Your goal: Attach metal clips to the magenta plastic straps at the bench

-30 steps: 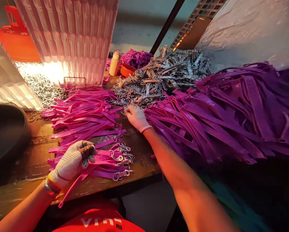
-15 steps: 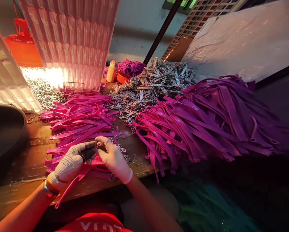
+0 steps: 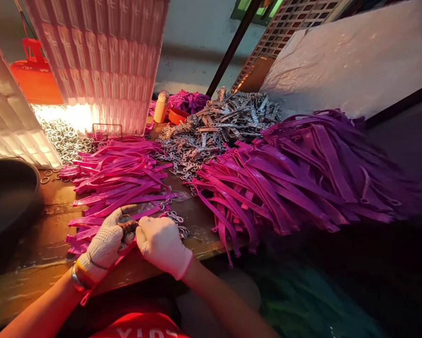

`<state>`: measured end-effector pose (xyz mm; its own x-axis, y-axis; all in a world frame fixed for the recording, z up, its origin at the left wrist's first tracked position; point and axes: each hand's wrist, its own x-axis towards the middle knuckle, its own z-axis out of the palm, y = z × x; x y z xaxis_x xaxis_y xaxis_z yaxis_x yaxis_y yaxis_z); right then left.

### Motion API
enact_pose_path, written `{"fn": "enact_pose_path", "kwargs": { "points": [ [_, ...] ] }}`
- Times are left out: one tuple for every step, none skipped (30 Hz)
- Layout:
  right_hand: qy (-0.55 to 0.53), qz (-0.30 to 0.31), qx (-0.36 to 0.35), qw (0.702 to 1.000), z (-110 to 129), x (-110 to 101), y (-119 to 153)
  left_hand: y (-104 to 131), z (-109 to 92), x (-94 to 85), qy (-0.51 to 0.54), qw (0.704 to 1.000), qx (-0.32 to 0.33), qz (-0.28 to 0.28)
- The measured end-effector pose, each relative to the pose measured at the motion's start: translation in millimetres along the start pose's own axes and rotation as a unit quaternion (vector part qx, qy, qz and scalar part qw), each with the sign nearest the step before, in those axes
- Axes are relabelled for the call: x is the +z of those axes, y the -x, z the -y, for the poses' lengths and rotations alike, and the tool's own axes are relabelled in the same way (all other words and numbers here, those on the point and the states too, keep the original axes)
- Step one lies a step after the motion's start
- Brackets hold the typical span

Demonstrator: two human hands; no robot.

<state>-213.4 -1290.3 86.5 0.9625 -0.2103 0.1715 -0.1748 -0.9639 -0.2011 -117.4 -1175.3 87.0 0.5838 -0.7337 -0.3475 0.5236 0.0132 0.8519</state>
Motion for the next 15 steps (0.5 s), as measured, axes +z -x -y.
{"fn": "enact_pose_path", "kwargs": {
  "points": [
    [0.011, -0.004, 0.006, 1.000, 2.0, 0.7, 3.1, -1.2, 1.5, 0.3, 0.017, 1.000, -0.017, 0.010],
    [-0.001, -0.002, 0.022, 1.000, 2.8, 1.5, 6.4, -2.8, 3.0, 0.6, 0.029, 0.999, -0.028, 0.014],
    [-0.034, 0.005, 0.046, 0.998, 2.0, 2.2, 9.6, -5.0, 4.1, 0.9, 0.033, 0.999, -0.032, 0.014],
    [-0.081, 0.013, 0.075, 0.994, -0.4, 2.8, 12.5, -8.3, 4.4, 1.1, 0.027, 0.999, -0.028, 0.019],
    [-0.133, 0.017, 0.103, 0.986, -4.3, 3.2, 14.9, -13.0, 3.6, 1.3, 0.006, 0.999, -0.016, 0.030],
    [-0.181, 0.010, 0.125, 0.975, -9.4, 3.7, 16.9, -19.2, 1.7, 1.5, -0.039, 0.998, 0.003, 0.048],
    [-0.219, -0.011, 0.145, 0.965, -15.3, 4.3, 18.5, -27.1, -1.6, 1.8, -0.107, 0.991, 0.032, 0.069],
    [-0.248, -0.041, 0.159, 0.955, -21.5, 5.0, 19.8, -36.8, -6.1, 2.5, -0.192, 0.975, 0.073, 0.081],
    [-0.269, -0.072, 0.172, 0.945, -27.3, 6.1, 21.0, -48.0, -11.7, 3.8, -0.286, 0.947, 0.121, 0.081],
    [-0.286, -0.096, 0.183, 0.936, -32.5, 7.4, 22.2, -60.3, -17.8, 6.2, -0.379, 0.907, 0.170, 0.069],
    [-0.300, -0.111, 0.192, 0.928, -36.5, 8.9, 23.4, -73.4, -24.0, 10.0, -0.459, 0.861, 0.211, 0.053],
    [-0.310, -0.117, 0.198, 0.922, -39.5, 10.4, 24.6, -86.6, -29.6, 15.5, -0.519, 0.822, 0.234, 0.037],
    [-0.316, -0.115, 0.198, 0.921, -41.4, 11.9, 25.8, -99.4, -33.9, 22.9, -0.559, 0.795, 0.233, 0.027],
    [-0.317, -0.112, 0.192, 0.922, -42.5, 13.0, 26.8, -111.4, -36.4, 32.0, -0.584, 0.783, 0.214, 0.021],
    [-0.316, -0.109, 0.184, 0.924, -43.0, 13.8, 27.7, -122.2, -36.6, 42.6, -0.596, 0.781, 0.186, 0.018]
  ]
}}
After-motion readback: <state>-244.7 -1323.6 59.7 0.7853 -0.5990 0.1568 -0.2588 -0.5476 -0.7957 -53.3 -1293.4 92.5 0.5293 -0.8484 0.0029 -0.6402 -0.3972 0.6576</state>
